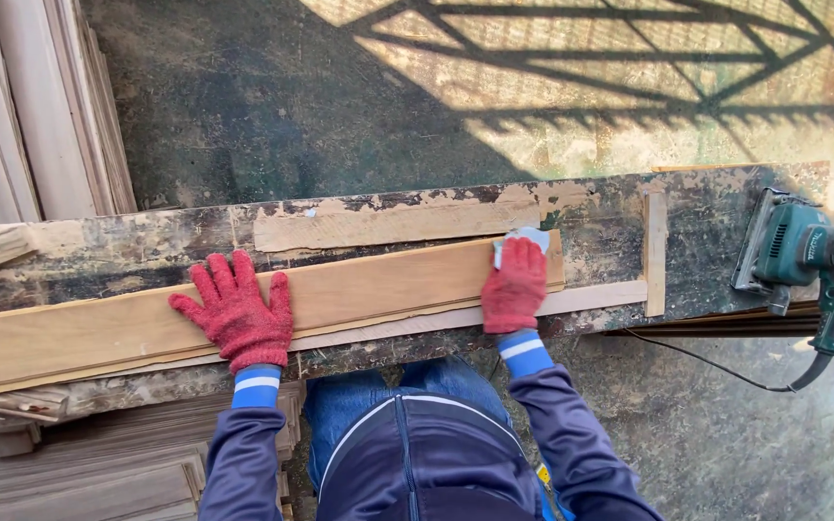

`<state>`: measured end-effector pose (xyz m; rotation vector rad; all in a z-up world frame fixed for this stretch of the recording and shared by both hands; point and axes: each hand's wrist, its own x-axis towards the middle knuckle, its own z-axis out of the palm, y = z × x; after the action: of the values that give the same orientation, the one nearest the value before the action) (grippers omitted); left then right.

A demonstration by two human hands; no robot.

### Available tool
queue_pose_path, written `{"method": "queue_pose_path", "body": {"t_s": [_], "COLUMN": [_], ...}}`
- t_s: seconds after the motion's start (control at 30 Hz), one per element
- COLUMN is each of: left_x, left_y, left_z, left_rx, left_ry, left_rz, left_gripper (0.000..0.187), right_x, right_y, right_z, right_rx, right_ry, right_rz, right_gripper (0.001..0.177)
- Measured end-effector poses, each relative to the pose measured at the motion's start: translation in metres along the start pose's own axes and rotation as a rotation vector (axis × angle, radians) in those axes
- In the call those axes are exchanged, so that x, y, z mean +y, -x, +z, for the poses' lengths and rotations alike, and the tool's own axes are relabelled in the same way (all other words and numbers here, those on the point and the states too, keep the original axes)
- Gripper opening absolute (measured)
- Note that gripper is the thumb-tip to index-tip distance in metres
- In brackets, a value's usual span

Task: The recorder uses a power sander and a sanding block to smooth wooden planks on a workbench.

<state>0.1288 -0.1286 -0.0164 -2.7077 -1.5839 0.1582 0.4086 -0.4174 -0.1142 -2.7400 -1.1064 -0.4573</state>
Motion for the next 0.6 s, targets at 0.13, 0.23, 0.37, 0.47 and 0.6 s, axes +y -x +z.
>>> {"method": "queue_pose_path", "body": {"t_s": [0.13, 0.23, 0.37, 0.47, 0.6], "left_x": [0.0, -0.006, -0.001, -0.001, -0.003], "left_y": [-0.002, -0.002, -0.001, 0.002, -0.002], "left_z": [-0.002, 0.006, -0.004, -0.003, 0.001], "left_rx": [0.0, -0.016, -0.018, 0.001, 0.007], "left_ry": [-0.012, 0.01, 0.015, 0.02, 0.013], "left_rz": [0.009, 0.03, 0.057, 0.052, 0.043], "left_gripper": [0.072, 0.073, 0.074, 0.073, 0.073], "right_x": [-0.156, -0.225, -0.138, -0.022, 0.021], "right_y": [-0.016, -0.016, -0.021, -0.014, -0.016], "right_z": [-0.037, -0.061, -0.054, -0.028, -0.014], "right_rx": [0.031, -0.116, -0.628, -0.004, -0.295], "right_ry": [-0.206, -0.338, -0.095, -0.182, 0.175], "right_rz": [-0.19, -0.418, -0.429, -0.203, 0.203], "right_gripper": [0.03, 0.037, 0.05, 0.038, 0.028]}}
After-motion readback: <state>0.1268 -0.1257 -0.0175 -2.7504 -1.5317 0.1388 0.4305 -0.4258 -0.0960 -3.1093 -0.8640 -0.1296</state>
